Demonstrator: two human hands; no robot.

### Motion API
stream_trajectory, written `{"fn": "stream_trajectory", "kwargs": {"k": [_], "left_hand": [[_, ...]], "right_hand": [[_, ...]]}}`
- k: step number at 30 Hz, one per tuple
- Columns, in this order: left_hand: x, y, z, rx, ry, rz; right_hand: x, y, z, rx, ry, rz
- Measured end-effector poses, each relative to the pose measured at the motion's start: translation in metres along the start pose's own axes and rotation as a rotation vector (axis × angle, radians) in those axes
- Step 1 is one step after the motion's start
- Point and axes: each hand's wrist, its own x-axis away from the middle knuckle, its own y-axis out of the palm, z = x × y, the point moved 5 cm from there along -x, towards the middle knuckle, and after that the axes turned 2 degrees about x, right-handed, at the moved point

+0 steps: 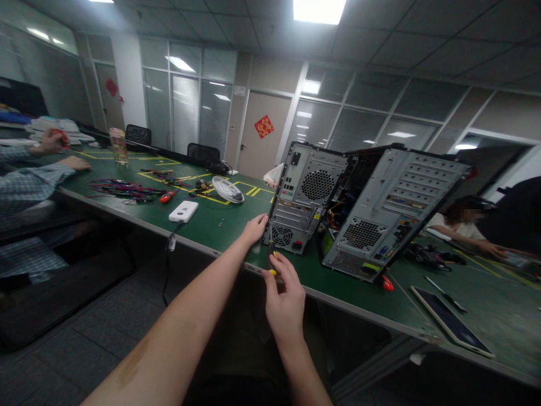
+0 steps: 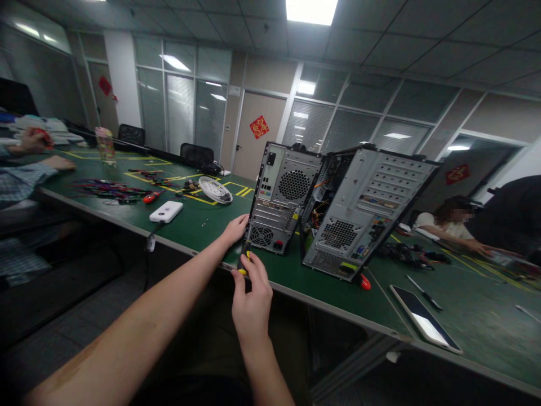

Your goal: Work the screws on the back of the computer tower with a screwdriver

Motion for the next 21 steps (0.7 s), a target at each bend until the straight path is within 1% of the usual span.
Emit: {"fn": "stream_trajectory", "kwargs": {"k": [2, 4, 7, 11, 13, 15, 19, 21], "left_hand": [[0.001, 0.000, 0.000, 0.000, 0.001, 0.001], [0.001, 0.001, 0.001, 0.001, 0.001, 0.004], [0.001, 0.002, 0.003, -0.008, -0.003, 0.004], [0.000, 0.004, 0.002, -0.015, -0.012, 0.005], [-0.001, 0.003, 0.002, -0.012, -0.005, 0.007], [-0.001, 0.003, 0.002, -0.009, -0.003, 0.011], [-0.001, 0.002, 0.003, 0.003, -0.002, 0.009], [0.000, 0.003, 0.003, -0.001, 0.002, 0.007]], "right_hand": [[-0.001, -0.002, -0.003, 0.033, -0.040, -0.020], [0.000, -0.001, -0.002, 0.031, -0.044, -0.027], [0.002, 0.004, 0.006, -0.041, 0.039, -0.021], [0.006, 0.012, 0.019, -0.292, 0.185, 0.042], [0.005, 0.011, 0.021, -0.339, 0.199, 0.071], [0.003, 0.008, 0.018, -0.283, 0.160, 0.064], [-0.001, -0.002, 0.006, -0.044, 0.036, -0.003], [-0.002, -0.005, 0.001, 0.009, -0.007, -0.033]]}}
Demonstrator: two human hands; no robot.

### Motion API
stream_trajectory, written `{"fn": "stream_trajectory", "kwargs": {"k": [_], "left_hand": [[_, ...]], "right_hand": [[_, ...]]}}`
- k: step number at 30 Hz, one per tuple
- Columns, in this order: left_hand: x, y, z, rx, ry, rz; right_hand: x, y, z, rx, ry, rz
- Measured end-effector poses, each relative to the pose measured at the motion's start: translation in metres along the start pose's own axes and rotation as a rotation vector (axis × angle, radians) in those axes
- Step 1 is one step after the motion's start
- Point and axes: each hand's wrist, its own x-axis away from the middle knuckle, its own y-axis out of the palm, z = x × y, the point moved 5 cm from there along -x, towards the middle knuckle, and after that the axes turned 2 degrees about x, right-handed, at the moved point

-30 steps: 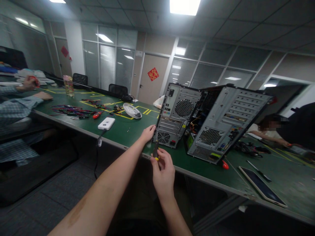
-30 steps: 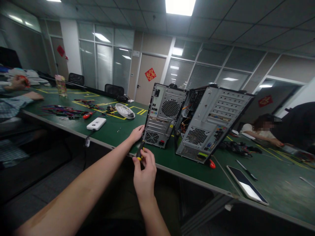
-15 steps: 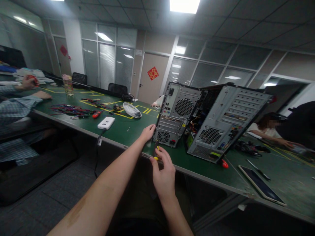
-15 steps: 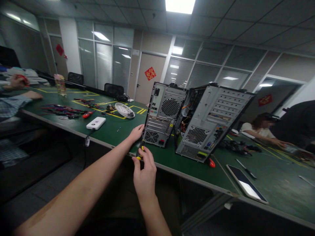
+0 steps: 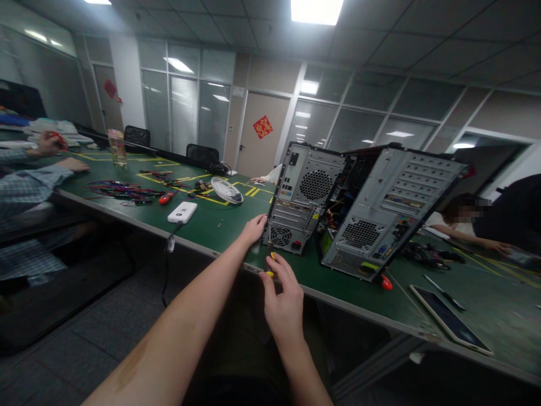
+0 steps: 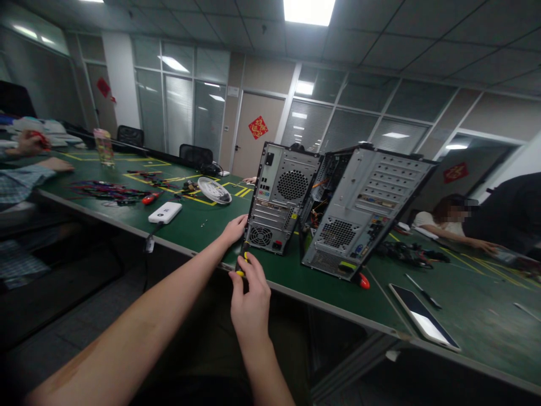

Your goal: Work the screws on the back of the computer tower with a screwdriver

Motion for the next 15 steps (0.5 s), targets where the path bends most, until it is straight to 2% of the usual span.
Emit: {"fn": "stream_trajectory", "kwargs": {"k": [5, 11, 13, 15], "left_hand": [[0.000, 0.002, 0.001, -0.017, -0.013, -0.007], [0.001, 0.001, 0.002, -0.021, -0.014, 0.004], [0.001, 0.001, 0.001, -0.023, -0.018, 0.007], [0.001, 0.000, 0.002, -0.021, -0.017, 0.009]], "right_hand": [[0.002, 0.004, 0.003, -0.040, 0.037, -0.015], [0.006, 0.014, 0.021, -0.388, 0.233, 0.106], [0.005, 0.013, 0.022, -0.387, 0.221, 0.126], [0.003, 0.009, 0.017, -0.287, 0.163, 0.112]]}}
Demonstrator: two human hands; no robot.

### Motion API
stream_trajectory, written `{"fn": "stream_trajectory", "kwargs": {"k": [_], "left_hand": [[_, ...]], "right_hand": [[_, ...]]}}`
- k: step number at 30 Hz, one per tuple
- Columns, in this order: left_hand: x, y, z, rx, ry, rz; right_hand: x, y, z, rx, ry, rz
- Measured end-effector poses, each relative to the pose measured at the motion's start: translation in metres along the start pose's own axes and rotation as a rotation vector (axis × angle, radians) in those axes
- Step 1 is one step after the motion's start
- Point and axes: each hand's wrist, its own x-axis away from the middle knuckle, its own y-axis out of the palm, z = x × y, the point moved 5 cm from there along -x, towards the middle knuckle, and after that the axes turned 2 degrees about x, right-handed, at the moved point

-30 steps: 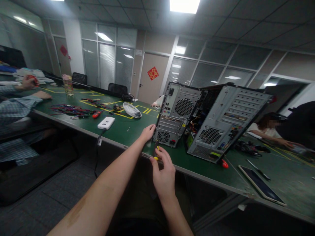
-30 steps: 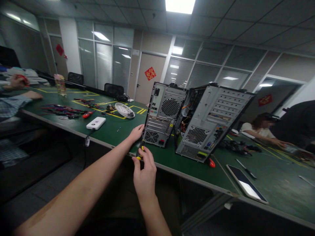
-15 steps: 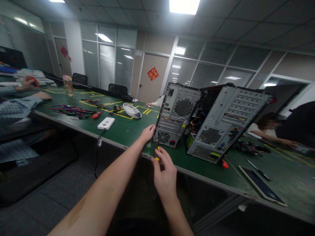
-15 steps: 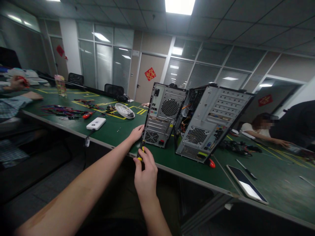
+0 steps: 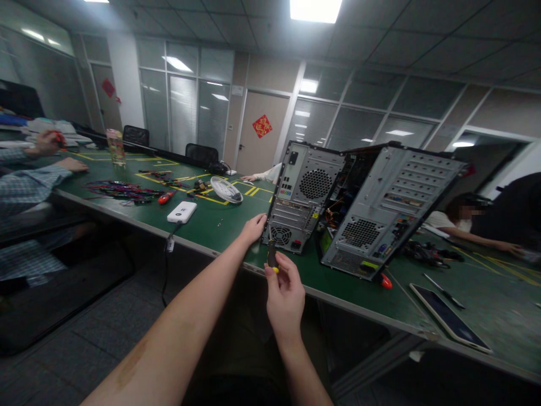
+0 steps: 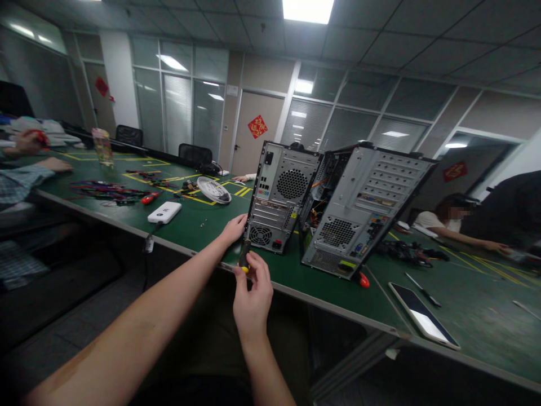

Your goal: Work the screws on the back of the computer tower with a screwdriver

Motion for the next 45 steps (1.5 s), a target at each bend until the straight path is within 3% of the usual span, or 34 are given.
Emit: {"fn": "stream_trajectory", "kwargs": {"k": [6, 15, 22, 39, 45], "left_hand": [[0.001, 0.000, 0.001, 0.016, 0.003, 0.002], [-0.003, 0.002, 0.000, 0.023, 0.000, 0.005], [-0.002, 0.003, 0.001, 0.022, 0.001, -0.004], [-0.002, 0.001, 0.003, 0.033, 0.000, 0.005], [-0.002, 0.003, 0.002, 0.019, 0.003, -0.012]], "right_hand": [[0.003, -0.002, -0.014, 0.253, -0.143, -0.080], [0.000, -0.005, -0.001, 0.041, -0.006, 0.008], [-0.001, -0.008, -0.009, 0.173, -0.083, -0.021], [0.000, -0.010, -0.006, 0.113, -0.057, 0.013], [-0.001, -0.007, -0.013, 0.190, -0.069, -0.063]]}}
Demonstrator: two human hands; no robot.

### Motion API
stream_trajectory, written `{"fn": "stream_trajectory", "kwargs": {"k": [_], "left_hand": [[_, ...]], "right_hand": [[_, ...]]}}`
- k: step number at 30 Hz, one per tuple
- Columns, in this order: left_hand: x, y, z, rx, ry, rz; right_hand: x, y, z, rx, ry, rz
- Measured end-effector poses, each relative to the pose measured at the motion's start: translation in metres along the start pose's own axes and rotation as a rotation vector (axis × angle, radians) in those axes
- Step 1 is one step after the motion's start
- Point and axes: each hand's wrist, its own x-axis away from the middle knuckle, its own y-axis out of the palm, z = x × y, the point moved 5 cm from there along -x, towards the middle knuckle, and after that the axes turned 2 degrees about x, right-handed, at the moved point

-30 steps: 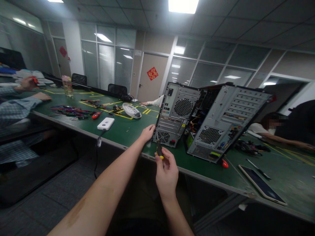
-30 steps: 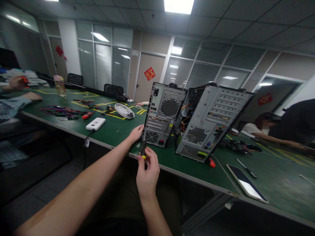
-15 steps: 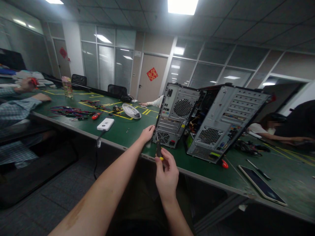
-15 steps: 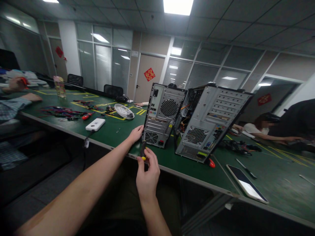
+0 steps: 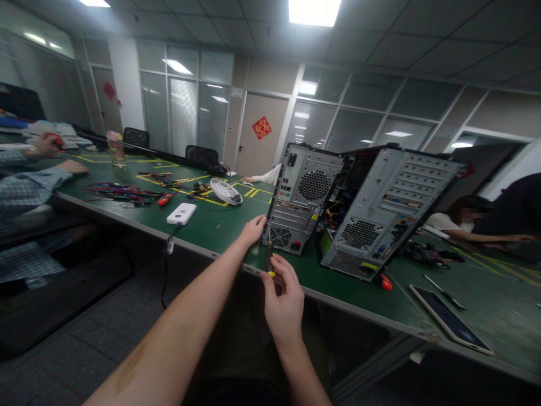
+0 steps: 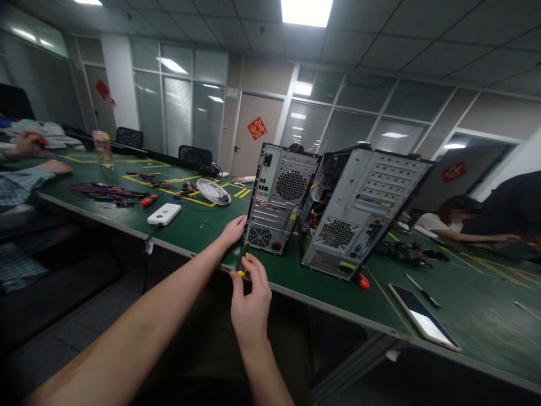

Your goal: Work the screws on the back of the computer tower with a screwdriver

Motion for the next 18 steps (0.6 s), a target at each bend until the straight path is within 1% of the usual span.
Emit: {"fn": "stream_trajectory", "kwargs": {"k": [2, 5, 8, 12, 18], "left_hand": [[0.000, 0.000, 0.000, 0.002, 0.000, 0.004], [-0.002, -0.001, -0.002, 0.018, 0.002, 0.009], [-0.004, -0.002, -0.005, 0.020, 0.003, -0.001], [-0.005, -0.002, -0.009, 0.014, 0.005, 0.012], [-0.004, -0.002, -0.007, 0.011, 0.001, 0.003]], "right_hand": [[-0.002, 0.001, 0.003, -0.007, 0.021, -0.010], [-0.004, -0.001, 0.012, -0.023, 0.061, 0.042], [-0.003, -0.001, 0.014, -0.011, 0.038, 0.054], [0.002, -0.002, 0.010, -0.005, -0.007, 0.063], [0.006, -0.003, 0.006, -0.024, -0.034, 0.110]]}}
